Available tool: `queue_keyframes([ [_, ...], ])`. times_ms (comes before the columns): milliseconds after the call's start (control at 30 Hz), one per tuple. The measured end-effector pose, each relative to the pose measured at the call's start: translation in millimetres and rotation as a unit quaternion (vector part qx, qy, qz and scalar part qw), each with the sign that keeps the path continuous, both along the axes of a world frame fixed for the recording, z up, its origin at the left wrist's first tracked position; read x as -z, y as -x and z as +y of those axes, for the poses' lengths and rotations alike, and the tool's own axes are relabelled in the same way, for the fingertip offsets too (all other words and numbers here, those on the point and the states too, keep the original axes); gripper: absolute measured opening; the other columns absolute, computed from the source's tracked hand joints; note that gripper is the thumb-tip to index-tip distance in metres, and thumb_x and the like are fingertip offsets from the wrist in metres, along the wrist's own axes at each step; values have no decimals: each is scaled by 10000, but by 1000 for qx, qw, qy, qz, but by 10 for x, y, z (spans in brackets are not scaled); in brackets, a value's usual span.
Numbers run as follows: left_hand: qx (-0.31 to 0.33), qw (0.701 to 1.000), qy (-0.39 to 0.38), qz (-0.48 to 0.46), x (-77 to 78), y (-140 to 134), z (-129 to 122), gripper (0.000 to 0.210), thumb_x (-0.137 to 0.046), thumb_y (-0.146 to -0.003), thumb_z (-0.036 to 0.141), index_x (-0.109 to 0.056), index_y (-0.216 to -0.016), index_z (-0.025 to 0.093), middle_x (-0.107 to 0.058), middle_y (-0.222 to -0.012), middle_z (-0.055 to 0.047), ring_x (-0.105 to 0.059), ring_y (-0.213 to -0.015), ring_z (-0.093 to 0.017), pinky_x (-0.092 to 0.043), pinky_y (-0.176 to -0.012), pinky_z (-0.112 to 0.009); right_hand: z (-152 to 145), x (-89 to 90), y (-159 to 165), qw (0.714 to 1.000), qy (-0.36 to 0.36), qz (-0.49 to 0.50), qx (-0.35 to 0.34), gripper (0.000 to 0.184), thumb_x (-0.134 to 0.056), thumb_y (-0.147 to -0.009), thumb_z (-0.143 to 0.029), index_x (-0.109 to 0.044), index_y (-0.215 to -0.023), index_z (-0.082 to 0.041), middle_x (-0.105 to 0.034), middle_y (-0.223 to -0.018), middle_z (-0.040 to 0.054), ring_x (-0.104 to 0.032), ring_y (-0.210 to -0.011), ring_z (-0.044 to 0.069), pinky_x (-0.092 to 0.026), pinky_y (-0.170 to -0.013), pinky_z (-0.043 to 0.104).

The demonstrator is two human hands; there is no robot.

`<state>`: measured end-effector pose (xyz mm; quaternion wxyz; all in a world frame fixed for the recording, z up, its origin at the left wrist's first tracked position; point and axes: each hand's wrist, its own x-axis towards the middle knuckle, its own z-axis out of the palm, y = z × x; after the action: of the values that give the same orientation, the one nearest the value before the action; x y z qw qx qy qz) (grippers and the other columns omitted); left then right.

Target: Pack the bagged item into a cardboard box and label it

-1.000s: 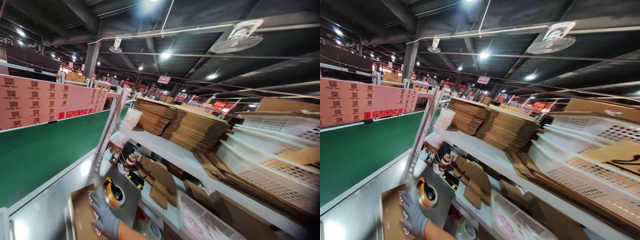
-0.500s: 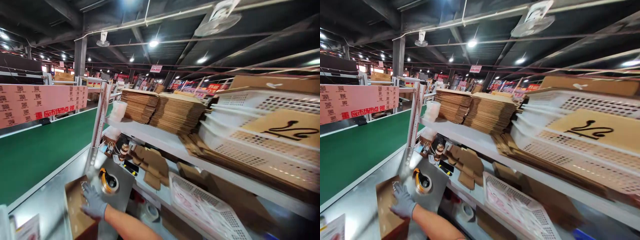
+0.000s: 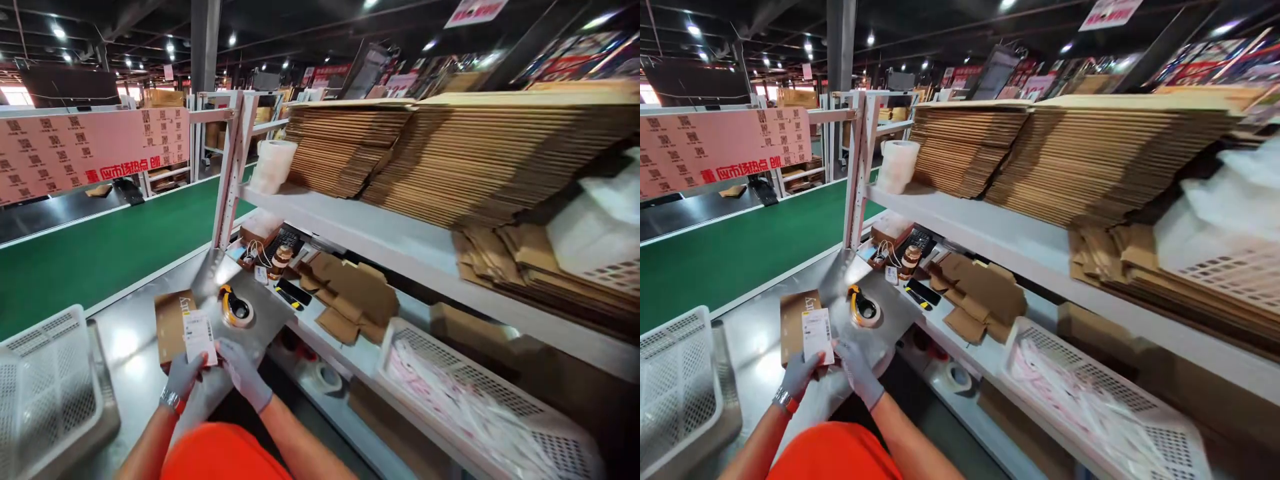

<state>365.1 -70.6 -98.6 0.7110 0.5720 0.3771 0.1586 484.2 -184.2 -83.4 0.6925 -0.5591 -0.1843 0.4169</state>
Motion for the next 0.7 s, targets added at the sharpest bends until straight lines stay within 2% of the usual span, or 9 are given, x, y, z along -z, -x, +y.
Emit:
queue_keyframes([
  [100, -25, 1000, 12, -14, 27, -128, -190, 602, -911, -631, 719, -831, -849, 163, -847, -821, -138, -669, -592, -206, -539, -536, -327, -377, -21, -58, 999, 16, 51, -10, 593, -897, -765, -794, -816, -897, -221, -872, -930, 102, -831, -924, 315, -670, -945, 503],
  [267, -48, 998, 34, -22, -41, -324, -529, 610, -953, -611, 665, -856, -923, 150, -875, -923, -156, -743, -670, -222, -548, -523, -291, -861, 15, -140, 996, 28, 88, 3, 626, -948, -748, -767, -853, -1028, -215, -893, -1100, 133, -844, -1074, 329, -648, -1051, 520],
  [433, -56, 996, 60, -19, -57, -453, -885, 582, -988, -576, 549, -867, -920, 96, -881, -935, -205, -762, -664, -250, -562, -517, -306, -1180, 74, -275, 994, 33, 104, 9, 647, -1017, -666, -737, -862, -1013, -214, -895, -1081, 128, -843, -1095, 346, -646, -1051, 530],
  [533, -72, 995, 70, -15, -25, -505, -1069, 553, -970, -597, 509, -871, -945, 91, -882, -918, -204, -764, -664, -268, -568, -513, -322, -1338, 103, -345, 994, 29, 103, -2, 595, -1014, -695, -714, -878, -997, -221, -898, -1121, 123, -833, -1125, 330, -644, -1039, 490],
  [700, -80, 994, 75, 6, -14, -576, -1331, 670, -1009, -555, 603, -838, -981, 115, -895, -1025, -214, -784, -700, -248, -577, -522, -307, -1552, 157, -430, 995, 21, 100, -5, 574, -1028, -668, -721, -898, -912, -218, -902, -1033, 115, -830, -1031, 309, -642, -980, 450],
])
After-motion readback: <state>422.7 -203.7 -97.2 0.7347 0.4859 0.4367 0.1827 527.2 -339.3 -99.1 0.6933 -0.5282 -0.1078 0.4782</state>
